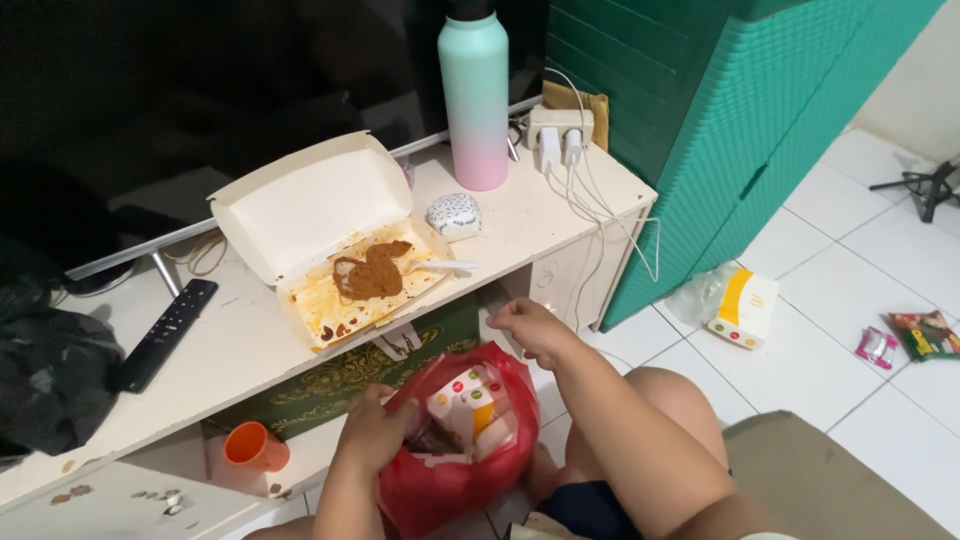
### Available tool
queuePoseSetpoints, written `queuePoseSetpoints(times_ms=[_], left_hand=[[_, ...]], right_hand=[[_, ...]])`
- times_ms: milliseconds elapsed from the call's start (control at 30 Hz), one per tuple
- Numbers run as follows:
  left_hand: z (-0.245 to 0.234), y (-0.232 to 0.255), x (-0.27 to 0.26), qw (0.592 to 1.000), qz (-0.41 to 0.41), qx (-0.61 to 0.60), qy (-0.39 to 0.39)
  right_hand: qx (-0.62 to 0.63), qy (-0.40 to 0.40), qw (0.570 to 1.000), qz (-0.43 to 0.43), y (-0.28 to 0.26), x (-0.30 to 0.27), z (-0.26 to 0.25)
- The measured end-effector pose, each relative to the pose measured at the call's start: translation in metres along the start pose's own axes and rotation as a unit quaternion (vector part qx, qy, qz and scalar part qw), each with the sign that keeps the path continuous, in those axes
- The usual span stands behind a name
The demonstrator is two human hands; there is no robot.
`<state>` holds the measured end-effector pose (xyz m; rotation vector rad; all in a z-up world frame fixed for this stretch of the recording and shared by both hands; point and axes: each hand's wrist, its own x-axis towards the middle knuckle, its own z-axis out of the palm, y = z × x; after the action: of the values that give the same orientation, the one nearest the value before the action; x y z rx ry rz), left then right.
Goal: Transferring food items from a plastic bag onto a plate and into a storage container.
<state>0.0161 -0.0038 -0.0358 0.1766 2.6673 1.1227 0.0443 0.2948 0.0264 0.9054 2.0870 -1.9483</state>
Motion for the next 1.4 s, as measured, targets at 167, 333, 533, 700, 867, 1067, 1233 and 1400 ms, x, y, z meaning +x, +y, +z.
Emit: queuePoseSetpoints(times_ms=[167,333,533,700,867,1067,1233,1400], left_hand=[[-0.019,0.024,-0.023,0.997,-0.033,0.015,0.062],[-0.014,0.021,-0.030,0.989,0.027,0.025,0.142],[0.005,0.031,-0.023,0.960,0.138,-0.043,0.240],[0.033,0.141,-0.041,0.927,0.285,-0.095,0.226],[0.072,0.237,-0.030,0.882,0.421,-0.158,0.140],[0.178,0.299,-0.018,0.884,0.437,-0.169,-0.007],[0.285,0.335,-0.006,0.907,0.368,-0.141,-0.152],[0.369,0.361,0.011,0.924,0.278,-0.051,-0.257]], right_hand=[[0.088,-0.049,0.990,-0.098,0.002,0.001,0.003],[0.140,0.000,0.986,-0.087,0.027,0.018,-0.002],[0.152,-0.003,0.962,-0.229,0.022,0.034,-0.010],[0.220,-0.012,0.953,-0.209,0.001,0.010,-0.033],[0.237,0.007,0.940,-0.245,-0.018,-0.013,-0.103],[0.301,0.147,0.904,-0.266,0.027,-0.010,-0.227],[0.365,0.275,0.866,-0.203,0.083,0.024,-0.306],[0.358,0.357,0.850,-0.150,0.145,0.071,-0.380]])
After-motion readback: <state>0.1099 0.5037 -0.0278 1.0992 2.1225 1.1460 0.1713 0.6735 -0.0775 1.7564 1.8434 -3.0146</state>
